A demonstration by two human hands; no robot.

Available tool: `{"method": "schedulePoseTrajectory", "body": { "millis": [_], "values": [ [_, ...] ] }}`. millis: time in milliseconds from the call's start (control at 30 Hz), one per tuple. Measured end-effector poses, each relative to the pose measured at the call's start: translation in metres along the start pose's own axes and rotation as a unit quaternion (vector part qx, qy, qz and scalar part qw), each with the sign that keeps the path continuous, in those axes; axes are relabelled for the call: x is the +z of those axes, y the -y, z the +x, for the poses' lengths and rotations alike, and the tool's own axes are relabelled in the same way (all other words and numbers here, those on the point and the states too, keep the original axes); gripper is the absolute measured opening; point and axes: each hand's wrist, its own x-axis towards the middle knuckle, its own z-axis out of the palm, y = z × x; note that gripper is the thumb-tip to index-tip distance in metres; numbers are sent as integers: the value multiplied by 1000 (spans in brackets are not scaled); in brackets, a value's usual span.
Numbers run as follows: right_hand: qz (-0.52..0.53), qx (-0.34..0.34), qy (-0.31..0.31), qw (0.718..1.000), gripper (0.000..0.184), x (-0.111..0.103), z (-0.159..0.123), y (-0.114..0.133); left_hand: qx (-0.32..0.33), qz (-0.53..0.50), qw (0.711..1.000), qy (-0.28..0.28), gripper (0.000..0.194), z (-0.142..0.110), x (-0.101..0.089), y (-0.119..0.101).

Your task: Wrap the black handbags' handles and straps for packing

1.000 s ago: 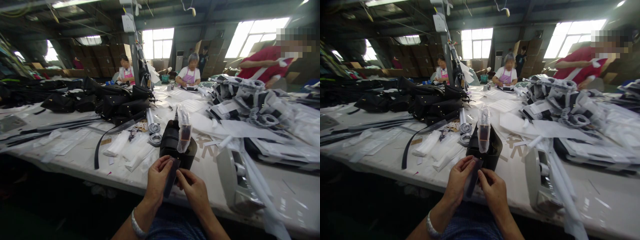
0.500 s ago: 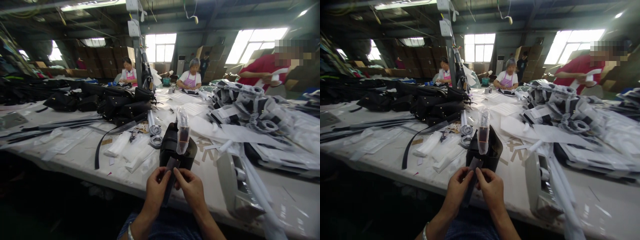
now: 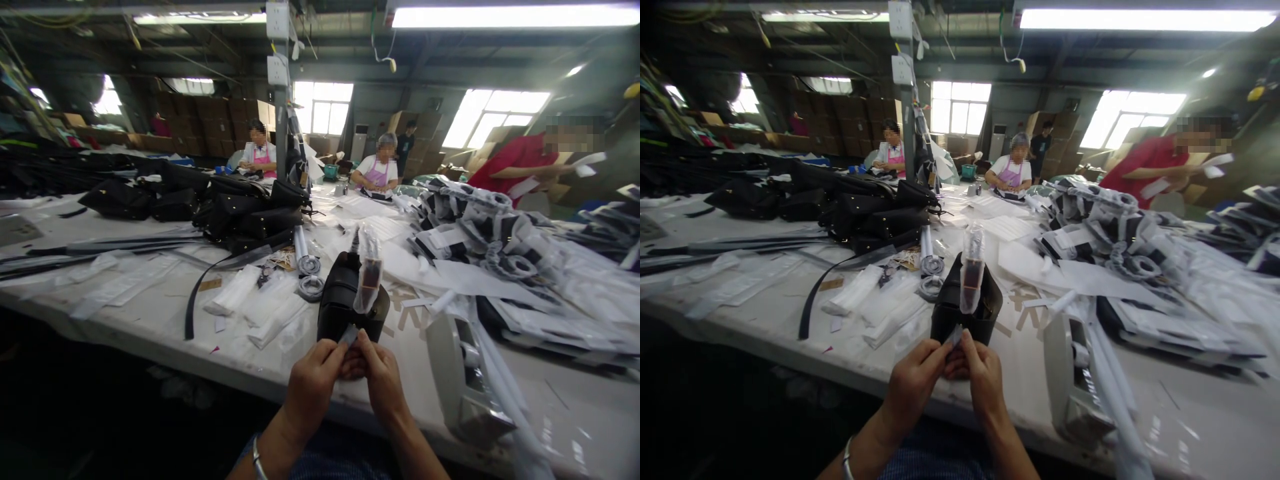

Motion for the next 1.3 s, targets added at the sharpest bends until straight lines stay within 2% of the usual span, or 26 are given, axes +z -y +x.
{"method": "schedulePoseTrajectory", "body": {
  "millis": [200,300,400,433,500,567,600,633,767,867,967,1033,1100,1200,1267,1300],
  "values": [
    [-102,-35,-28,994,46,3,-4,4,30,15,999,40,32,-9,-2,-4],
    [-87,-41,-42,995,49,3,-4,3,16,-9,998,60,37,-32,-2,-5],
    [-72,-28,-46,996,48,0,-2,3,-24,-76,993,91,34,-60,-17,-6],
    [-78,-27,-44,996,49,-1,-2,3,-50,-91,991,83,30,-66,-25,-7],
    [-91,-30,-39,995,49,-3,-1,3,-137,-100,986,11,19,-68,-41,-10],
    [-98,-32,-33,994,50,-4,0,3,-231,-110,963,-79,20,-56,-50,-13],
    [-100,-34,-32,994,50,-4,0,2,-265,-133,950,-99,24,-46,-51,-14],
    [-104,-37,-31,993,50,-3,1,2,-284,-168,939,-92,28,-35,-48,-15],
    [-122,-59,-26,990,50,-1,5,0,-321,-327,889,19,36,5,-16,-16],
    [-143,-82,-37,986,49,1,8,0,-357,-371,857,24,40,15,6,-19],
    [-172,-100,-63,978,43,-4,3,7,-379,-354,855,17,45,14,14,-20],
    [-205,-119,-89,968,39,-17,-5,16,-393,-328,859,15,47,14,14,-17],
    [-269,-160,-141,939,35,-43,-19,26,-394,-299,869,1,50,13,15,-13],
    [-394,-215,-277,850,27,-102,-41,35,-381,-279,881,-26,50,13,17,-7],
    [-456,-213,-359,786,34,-146,-51,31,-379,-279,882,-27,49,11,19,-5],
    [-478,-199,-381,766,37,-165,-53,27,-380,-281,881,-23,49,10,20,-5]
  ]
}}
